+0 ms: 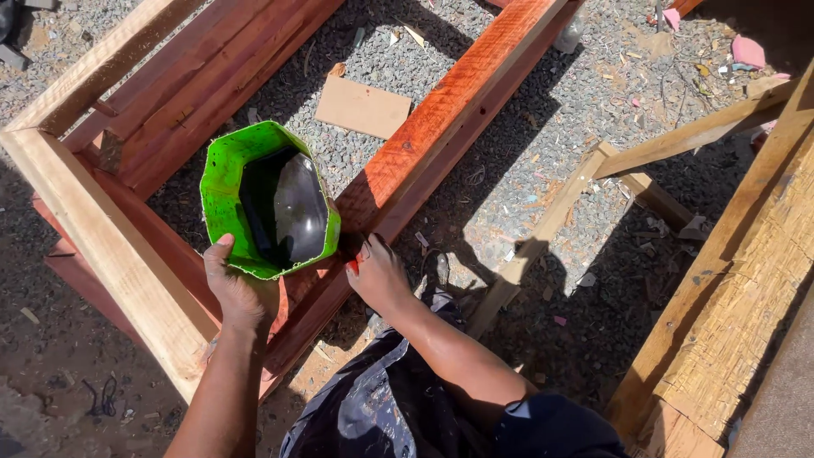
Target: Applying wood stain to a wooden frame using a sponge
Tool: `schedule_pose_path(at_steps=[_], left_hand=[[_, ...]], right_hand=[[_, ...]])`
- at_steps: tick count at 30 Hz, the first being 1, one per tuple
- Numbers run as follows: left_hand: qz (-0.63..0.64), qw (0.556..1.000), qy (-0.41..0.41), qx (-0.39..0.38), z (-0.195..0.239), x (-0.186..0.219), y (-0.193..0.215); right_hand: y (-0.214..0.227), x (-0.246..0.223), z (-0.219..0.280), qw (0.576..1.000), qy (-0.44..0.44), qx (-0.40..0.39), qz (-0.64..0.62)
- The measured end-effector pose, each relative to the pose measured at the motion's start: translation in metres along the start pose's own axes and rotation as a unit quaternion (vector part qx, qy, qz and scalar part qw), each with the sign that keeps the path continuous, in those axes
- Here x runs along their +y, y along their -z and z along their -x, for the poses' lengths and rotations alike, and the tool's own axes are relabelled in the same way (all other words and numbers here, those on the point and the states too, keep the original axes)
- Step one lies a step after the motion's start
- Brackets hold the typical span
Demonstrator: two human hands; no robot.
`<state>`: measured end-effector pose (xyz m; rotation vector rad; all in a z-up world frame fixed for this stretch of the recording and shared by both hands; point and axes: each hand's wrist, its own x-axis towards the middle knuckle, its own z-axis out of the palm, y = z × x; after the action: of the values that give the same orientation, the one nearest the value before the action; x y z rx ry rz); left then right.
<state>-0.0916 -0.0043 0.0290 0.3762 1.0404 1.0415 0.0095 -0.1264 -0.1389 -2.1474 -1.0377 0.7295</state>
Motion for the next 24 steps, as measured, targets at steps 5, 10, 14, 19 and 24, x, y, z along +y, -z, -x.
schedule_pose_path(at_steps=[5, 10, 14, 19, 24], left_hand=[[-0.015, 1.000, -0.001, -0.009, 0.004, -0.003, -0.007], [-0.004, 1.000, 0.009, -0.018, 0.002, -0.013, -0.007], [-0.017, 0.999, 0.012, -0.026, 0.006, -0.021, -0.023], [-0.024, 0.999, 0.020, -0.043, -0.016, -0.057, -0.019], [0.006, 0.996, 0.060, -0.061, -0.005, -0.100, -0.035]], right_hand=[[0.092, 0.027, -0.098, 0.986, 0.084, 0.084, 0.114], [0.139, 0.091, -0.174, 0.978, -0.021, 0.154, 0.141], [0.096, 0.071, -0.134, 0.993, 0.035, 0.084, 0.074], [0.113, 0.062, -0.127, 0.991, 0.110, 0.006, 0.072], [0.169, 0.177, -0.235, 0.993, -0.049, 0.083, 0.070]])
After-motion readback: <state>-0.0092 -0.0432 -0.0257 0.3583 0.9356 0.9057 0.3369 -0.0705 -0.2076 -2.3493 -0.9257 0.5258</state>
